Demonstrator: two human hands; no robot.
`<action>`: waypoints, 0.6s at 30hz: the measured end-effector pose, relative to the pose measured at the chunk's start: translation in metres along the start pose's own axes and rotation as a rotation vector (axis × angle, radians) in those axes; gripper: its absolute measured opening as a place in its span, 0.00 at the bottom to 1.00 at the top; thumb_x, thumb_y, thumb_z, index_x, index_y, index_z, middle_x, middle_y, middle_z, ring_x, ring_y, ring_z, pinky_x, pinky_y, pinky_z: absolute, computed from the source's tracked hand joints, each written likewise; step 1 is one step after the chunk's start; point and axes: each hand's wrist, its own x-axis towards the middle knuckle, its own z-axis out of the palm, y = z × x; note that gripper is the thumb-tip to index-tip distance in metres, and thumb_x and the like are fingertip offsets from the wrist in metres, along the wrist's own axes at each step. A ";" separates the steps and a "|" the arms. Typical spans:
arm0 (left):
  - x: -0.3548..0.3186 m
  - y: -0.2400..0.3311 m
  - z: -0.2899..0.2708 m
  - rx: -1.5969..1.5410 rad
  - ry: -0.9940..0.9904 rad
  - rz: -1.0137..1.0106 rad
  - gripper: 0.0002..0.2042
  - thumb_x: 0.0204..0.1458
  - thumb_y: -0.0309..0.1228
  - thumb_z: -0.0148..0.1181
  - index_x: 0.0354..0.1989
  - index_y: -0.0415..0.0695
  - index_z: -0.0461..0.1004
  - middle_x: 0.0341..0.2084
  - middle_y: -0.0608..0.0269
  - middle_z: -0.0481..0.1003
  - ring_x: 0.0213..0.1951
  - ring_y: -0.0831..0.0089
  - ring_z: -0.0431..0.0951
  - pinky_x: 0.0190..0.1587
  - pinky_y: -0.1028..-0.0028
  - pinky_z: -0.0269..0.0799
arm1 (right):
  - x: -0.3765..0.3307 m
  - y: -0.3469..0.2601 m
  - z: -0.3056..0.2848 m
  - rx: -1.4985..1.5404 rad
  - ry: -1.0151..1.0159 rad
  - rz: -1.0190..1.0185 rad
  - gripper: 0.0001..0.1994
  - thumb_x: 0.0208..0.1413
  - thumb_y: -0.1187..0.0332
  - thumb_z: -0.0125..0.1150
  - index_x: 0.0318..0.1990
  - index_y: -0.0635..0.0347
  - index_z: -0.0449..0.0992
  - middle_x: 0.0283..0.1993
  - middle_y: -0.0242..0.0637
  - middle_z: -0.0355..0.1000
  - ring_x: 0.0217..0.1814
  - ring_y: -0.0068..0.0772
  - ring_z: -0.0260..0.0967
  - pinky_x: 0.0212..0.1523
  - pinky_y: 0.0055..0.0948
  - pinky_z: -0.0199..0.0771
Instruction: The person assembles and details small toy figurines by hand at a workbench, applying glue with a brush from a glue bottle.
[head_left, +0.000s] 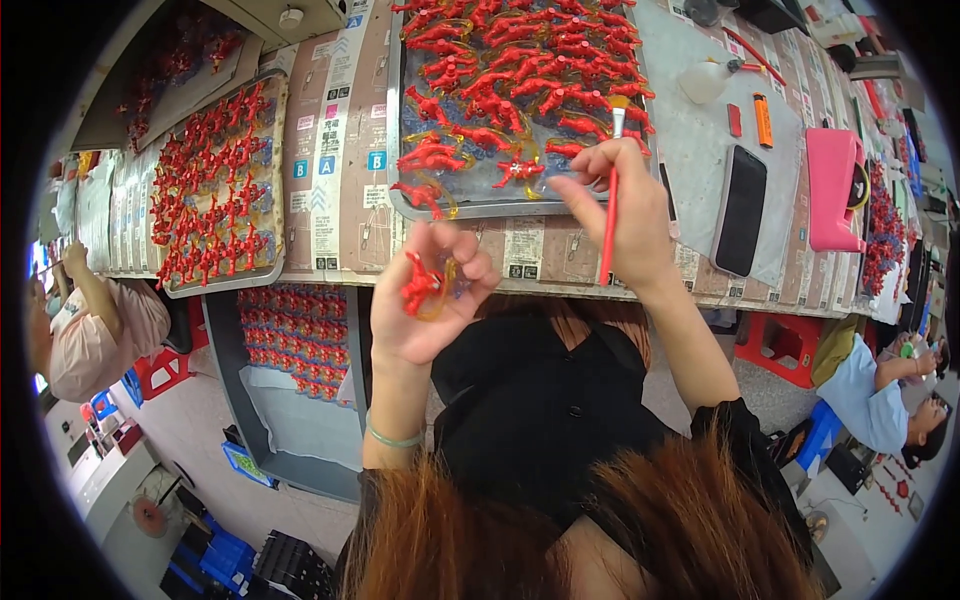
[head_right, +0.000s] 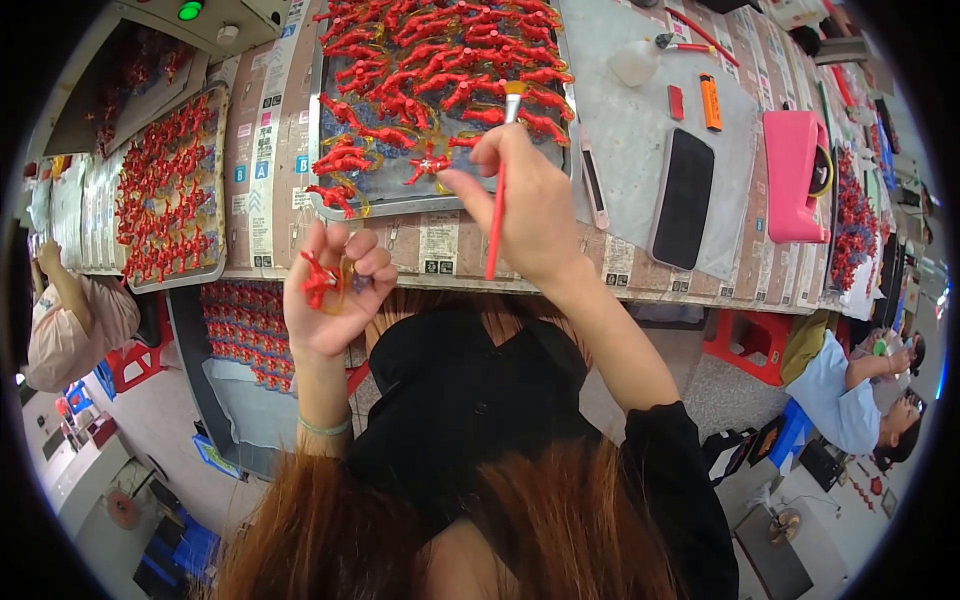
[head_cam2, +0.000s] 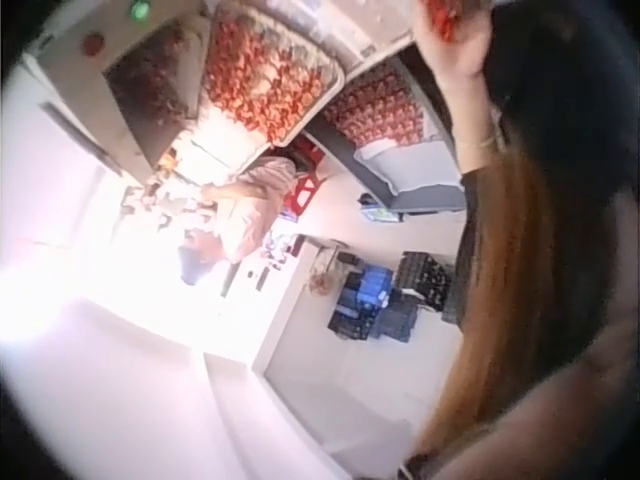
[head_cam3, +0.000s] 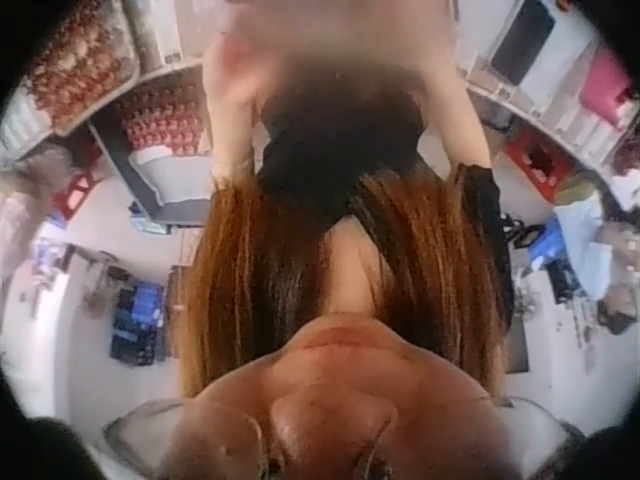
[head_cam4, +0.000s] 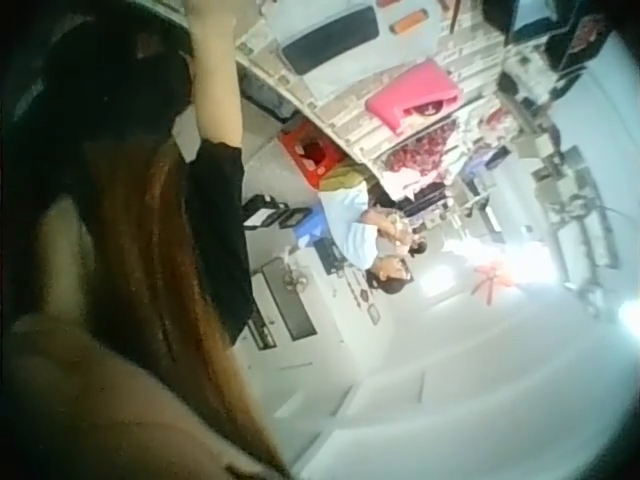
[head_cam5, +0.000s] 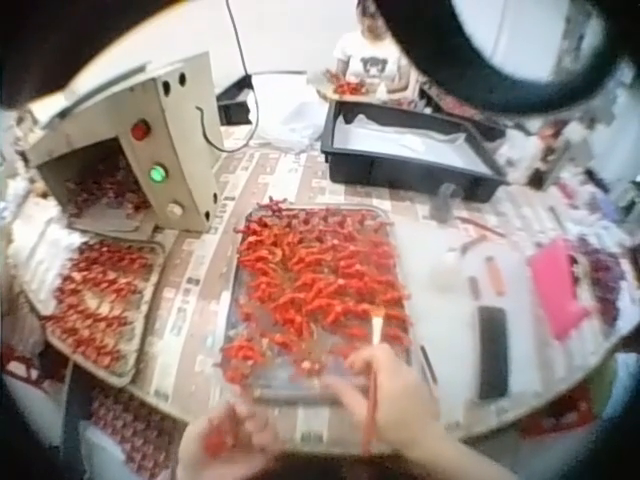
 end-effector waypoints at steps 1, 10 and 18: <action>-0.002 -0.002 0.004 0.048 0.094 -0.009 0.15 0.53 0.36 0.42 0.46 0.42 0.62 0.28 0.62 0.65 0.34 0.72 0.64 0.35 0.75 0.59 | 0.000 -0.003 0.002 -0.049 -0.027 -0.096 0.11 0.40 0.73 0.59 0.29 0.62 0.61 0.23 0.37 0.64 0.25 0.36 0.64 0.26 0.29 0.65; -0.004 -0.003 0.005 0.400 0.269 0.029 0.09 0.51 0.27 0.45 0.40 0.40 0.65 0.26 0.64 0.67 0.24 0.79 0.66 0.23 0.83 0.59 | 0.005 0.003 0.020 -0.303 -0.219 -0.105 0.14 0.37 0.74 0.60 0.32 0.62 0.62 0.28 0.40 0.64 0.29 0.41 0.64 0.31 0.33 0.64; 0.013 -0.031 0.021 1.290 0.480 0.402 0.13 0.49 0.25 0.49 0.44 0.37 0.63 0.36 0.61 0.67 0.35 0.82 0.67 0.34 0.84 0.64 | -0.022 -0.031 0.005 0.023 -0.140 -0.118 0.16 0.35 0.74 0.63 0.29 0.62 0.61 0.30 0.41 0.65 0.28 0.41 0.63 0.27 0.33 0.64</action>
